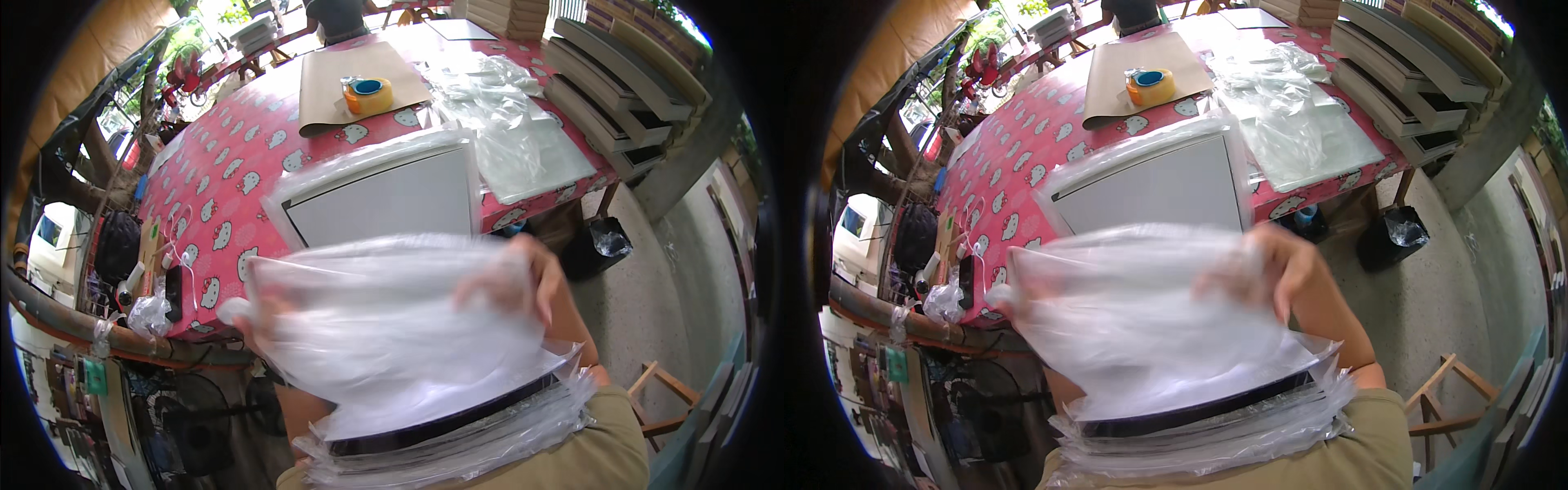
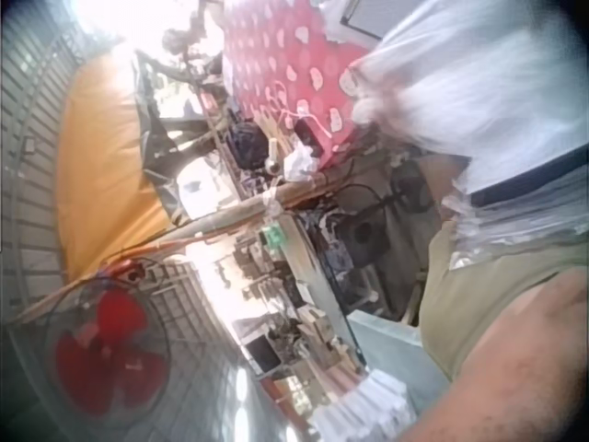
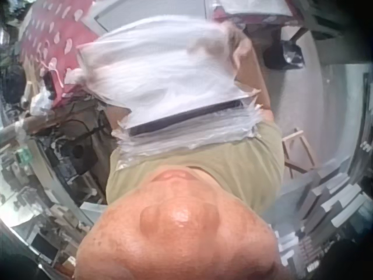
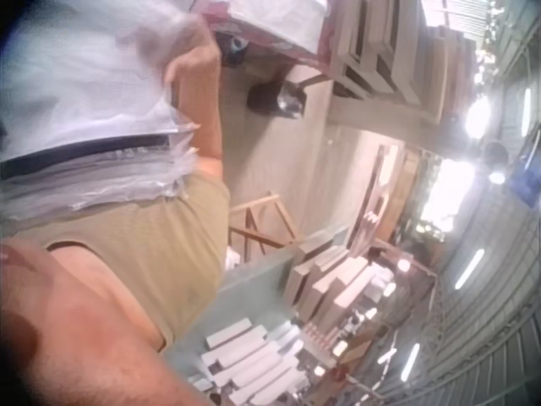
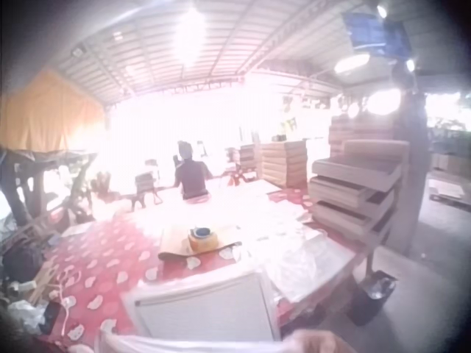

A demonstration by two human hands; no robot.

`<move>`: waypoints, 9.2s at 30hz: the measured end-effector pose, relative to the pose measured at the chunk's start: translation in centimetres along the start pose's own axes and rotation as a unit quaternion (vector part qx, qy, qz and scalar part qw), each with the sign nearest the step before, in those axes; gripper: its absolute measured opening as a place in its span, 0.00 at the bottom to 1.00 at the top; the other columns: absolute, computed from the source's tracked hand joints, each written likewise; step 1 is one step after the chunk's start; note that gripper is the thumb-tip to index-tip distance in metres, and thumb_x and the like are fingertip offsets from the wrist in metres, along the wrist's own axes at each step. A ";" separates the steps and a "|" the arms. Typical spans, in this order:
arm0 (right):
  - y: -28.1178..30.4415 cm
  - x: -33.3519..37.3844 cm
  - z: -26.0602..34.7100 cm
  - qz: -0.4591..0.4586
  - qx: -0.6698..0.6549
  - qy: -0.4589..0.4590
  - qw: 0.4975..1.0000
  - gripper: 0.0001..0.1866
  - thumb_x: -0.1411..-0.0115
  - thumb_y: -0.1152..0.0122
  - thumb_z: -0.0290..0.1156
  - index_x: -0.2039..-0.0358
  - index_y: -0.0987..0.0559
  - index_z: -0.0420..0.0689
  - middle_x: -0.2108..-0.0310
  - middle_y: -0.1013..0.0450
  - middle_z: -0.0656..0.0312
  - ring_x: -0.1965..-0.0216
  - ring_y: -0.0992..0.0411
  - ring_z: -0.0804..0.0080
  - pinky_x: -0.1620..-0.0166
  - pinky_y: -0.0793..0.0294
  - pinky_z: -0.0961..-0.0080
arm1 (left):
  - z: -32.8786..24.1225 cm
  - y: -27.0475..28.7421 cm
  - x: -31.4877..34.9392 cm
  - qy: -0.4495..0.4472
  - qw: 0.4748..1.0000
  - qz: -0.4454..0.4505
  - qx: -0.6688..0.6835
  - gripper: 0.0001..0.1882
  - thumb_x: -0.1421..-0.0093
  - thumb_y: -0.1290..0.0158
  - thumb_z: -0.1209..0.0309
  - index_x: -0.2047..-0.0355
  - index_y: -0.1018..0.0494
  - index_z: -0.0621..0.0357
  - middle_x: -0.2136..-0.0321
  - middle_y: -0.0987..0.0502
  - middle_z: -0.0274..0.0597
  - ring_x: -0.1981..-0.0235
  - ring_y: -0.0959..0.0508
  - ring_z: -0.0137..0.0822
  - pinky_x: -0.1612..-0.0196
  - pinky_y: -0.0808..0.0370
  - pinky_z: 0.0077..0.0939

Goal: The person places printed pictures into plastic sleeves and then inserts them into a stack of folders or books on a table.

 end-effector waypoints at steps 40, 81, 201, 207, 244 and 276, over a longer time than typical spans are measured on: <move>-1.5 10.0 -2.6 -0.489 0.324 -0.150 0.796 0.12 0.50 0.42 0.26 0.64 0.25 0.38 0.65 0.30 0.63 0.62 0.34 0.78 0.57 0.36 0.81 | 5.7 5.4 6.1 0.298 0.891 -0.183 -0.288 0.12 0.47 0.49 0.64 0.67 0.30 0.59 0.78 0.29 0.35 0.83 0.31 0.22 0.84 0.39 0.15; 4.8 26.1 -15.3 -0.502 0.626 -0.393 0.450 0.12 0.47 0.47 0.35 0.71 0.28 0.38 0.79 0.30 0.56 0.76 0.32 0.69 0.71 0.33 0.74 | 13.2 14.3 12.8 0.276 0.593 -0.105 -0.749 0.19 0.57 0.47 0.73 0.61 0.34 0.61 0.70 0.27 0.55 0.67 0.26 0.53 0.64 0.31 0.39; 5.5 0.1 1.1 -0.355 0.739 -0.251 0.516 0.30 0.49 0.49 0.32 0.44 0.42 0.46 0.81 0.31 0.52 0.76 0.33 0.57 0.60 0.39 0.67 | 1.1 -1.8 -7.4 -0.106 0.673 0.046 -0.730 0.29 0.55 0.48 0.79 0.49 0.37 0.54 0.63 0.28 0.55 0.66 0.25 0.48 0.66 0.30 0.30; 5.2 -0.3 0.6 -0.343 0.752 -0.265 0.496 0.27 0.51 0.51 0.29 0.47 0.37 0.46 0.77 0.30 0.49 0.73 0.32 0.56 0.57 0.40 0.67 | 0.8 -2.2 -7.8 -0.103 0.653 0.035 -0.750 0.23 0.55 0.50 0.79 0.55 0.32 0.55 0.67 0.26 0.52 0.67 0.25 0.47 0.65 0.30 0.30; 2.1 9.2 -3.6 -0.531 0.126 -0.094 0.833 0.18 0.40 0.58 0.41 0.58 0.30 0.41 0.61 0.30 0.63 0.61 0.32 0.77 0.61 0.32 0.76 | -10.0 18.5 1.1 -0.015 0.386 -0.241 -0.890 0.24 0.59 0.47 0.76 0.57 0.33 0.64 0.66 0.28 0.55 0.64 0.27 0.49 0.62 0.32 0.40; 7.5 10.5 -10.7 0.090 0.509 -0.564 0.644 0.18 0.45 0.55 0.42 0.66 0.23 0.42 0.67 0.28 0.51 0.65 0.30 0.60 0.59 0.34 0.67 | 1.8 -9.2 -4.6 0.118 0.981 0.001 -0.152 0.20 0.42 0.55 0.65 0.55 0.36 0.67 0.71 0.29 0.40 0.74 0.31 0.26 0.66 0.33 0.20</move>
Point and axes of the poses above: each hand's wrist, its own x-axis away from the middle knuckle, its own y-axis out of the back of the hand, z = x × y, the point moved 1 cm from there along -x, towards the middle knuckle
